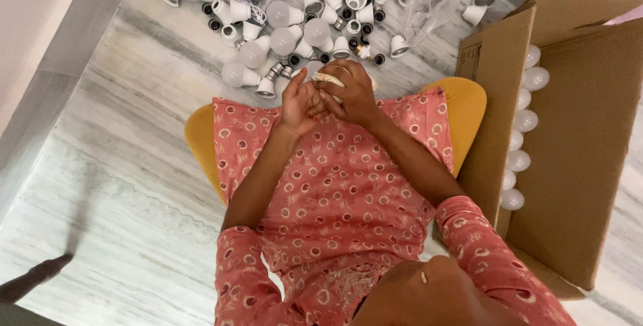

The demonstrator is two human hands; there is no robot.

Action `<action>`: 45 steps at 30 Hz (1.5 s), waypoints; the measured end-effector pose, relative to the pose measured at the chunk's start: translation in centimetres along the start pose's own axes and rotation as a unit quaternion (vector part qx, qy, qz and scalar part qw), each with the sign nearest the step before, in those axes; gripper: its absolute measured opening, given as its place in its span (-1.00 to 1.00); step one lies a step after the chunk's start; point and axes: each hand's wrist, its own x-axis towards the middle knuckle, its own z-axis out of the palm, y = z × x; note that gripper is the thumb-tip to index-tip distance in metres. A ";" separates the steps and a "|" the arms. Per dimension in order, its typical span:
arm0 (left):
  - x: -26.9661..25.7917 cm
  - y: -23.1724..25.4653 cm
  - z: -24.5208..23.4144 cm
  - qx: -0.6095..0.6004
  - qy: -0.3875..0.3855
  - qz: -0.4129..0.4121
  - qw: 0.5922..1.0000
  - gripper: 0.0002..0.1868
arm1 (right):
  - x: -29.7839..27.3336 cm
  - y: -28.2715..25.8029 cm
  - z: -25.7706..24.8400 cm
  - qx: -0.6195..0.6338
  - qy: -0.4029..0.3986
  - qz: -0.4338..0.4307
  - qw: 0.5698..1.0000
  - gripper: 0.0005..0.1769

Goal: The person sits on the floor and wipes individual light bulbs with a cloth. They pick up bulbs from a pile on the floor, clean them, and place them into a cardboard box.

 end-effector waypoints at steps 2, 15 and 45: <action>-0.1 -0.3 0.2 0.037 0.021 0.015 0.999 -0.44 | -0.3 0.6 0.9 0.072 -0.003 0.078 0.994 -0.80; 1.4 -2.3 5.0 0.637 0.091 0.073 0.762 -0.32 | -5.6 6.6 6.2 0.614 0.095 0.466 0.630 -0.69; 2.1 -4.0 1.3 0.309 0.024 0.094 0.946 -0.44 | -4.9 8.2 5.6 0.667 0.076 0.462 0.580 -0.47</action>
